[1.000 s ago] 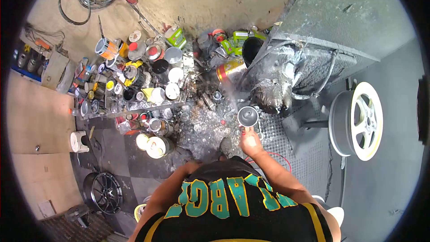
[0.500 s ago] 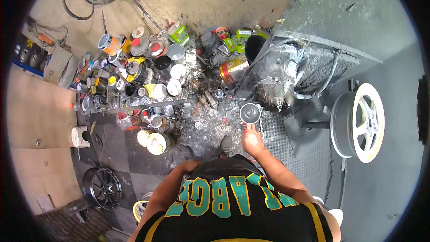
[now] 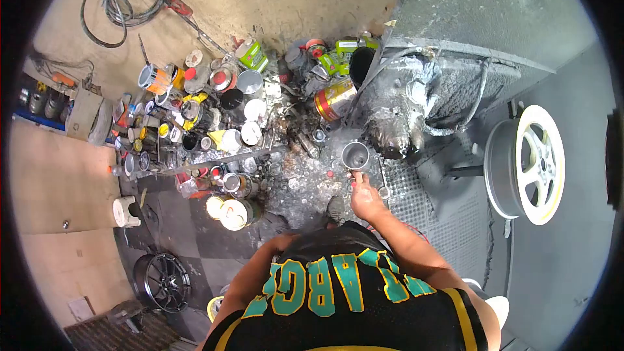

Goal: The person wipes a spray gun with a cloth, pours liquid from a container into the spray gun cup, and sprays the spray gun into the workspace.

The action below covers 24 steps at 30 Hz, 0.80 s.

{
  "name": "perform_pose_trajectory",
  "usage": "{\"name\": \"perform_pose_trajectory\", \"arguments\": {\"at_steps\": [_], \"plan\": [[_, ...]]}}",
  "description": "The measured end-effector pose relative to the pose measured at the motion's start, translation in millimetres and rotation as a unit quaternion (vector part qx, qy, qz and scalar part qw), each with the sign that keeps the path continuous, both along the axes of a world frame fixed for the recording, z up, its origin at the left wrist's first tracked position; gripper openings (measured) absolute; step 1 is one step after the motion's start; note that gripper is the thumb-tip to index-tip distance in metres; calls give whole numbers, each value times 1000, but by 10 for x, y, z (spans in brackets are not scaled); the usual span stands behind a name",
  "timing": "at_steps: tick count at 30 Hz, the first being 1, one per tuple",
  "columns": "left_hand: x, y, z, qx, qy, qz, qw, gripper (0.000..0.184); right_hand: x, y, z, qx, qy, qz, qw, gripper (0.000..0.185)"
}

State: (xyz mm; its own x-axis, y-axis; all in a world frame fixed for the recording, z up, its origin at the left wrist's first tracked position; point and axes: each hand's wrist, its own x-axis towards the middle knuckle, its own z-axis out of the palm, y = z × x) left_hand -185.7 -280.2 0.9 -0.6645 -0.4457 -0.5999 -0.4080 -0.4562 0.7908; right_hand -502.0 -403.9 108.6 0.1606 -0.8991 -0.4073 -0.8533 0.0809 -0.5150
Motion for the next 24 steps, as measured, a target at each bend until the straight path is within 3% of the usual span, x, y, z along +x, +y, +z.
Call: {"name": "perform_pose_trajectory", "arguments": {"at_steps": [4,8,12,14,18,21,23,24], "plan": [[55,10,-179,-70,-13,-56,996,41,-18,-24,-83,8,-3,-3,1000,58],[118,44,-344,-134,-12,-101,986,42,-97,39,-429,-91,-70,16,993,57],[216,100,-593,-113,4,-103,988,44,-33,30,-165,-89,-73,-3,993,53],[239,84,-629,-196,-12,-173,965,45,-30,18,-164,-83,-69,0,994,53],[229,66,-544,-127,26,-115,985,46,-32,10,-207,-131,-78,30,988,48],[189,18,-357,-205,40,-167,964,46,-15,13,-141,-167,-78,45,982,44],[163,28,-278,-76,-33,-128,988,49,-5,4,-77,-164,-77,43,982,43],[171,52,-328,-76,-33,-127,988,49,-4,3,-63,-161,-76,41,983,43]]}}
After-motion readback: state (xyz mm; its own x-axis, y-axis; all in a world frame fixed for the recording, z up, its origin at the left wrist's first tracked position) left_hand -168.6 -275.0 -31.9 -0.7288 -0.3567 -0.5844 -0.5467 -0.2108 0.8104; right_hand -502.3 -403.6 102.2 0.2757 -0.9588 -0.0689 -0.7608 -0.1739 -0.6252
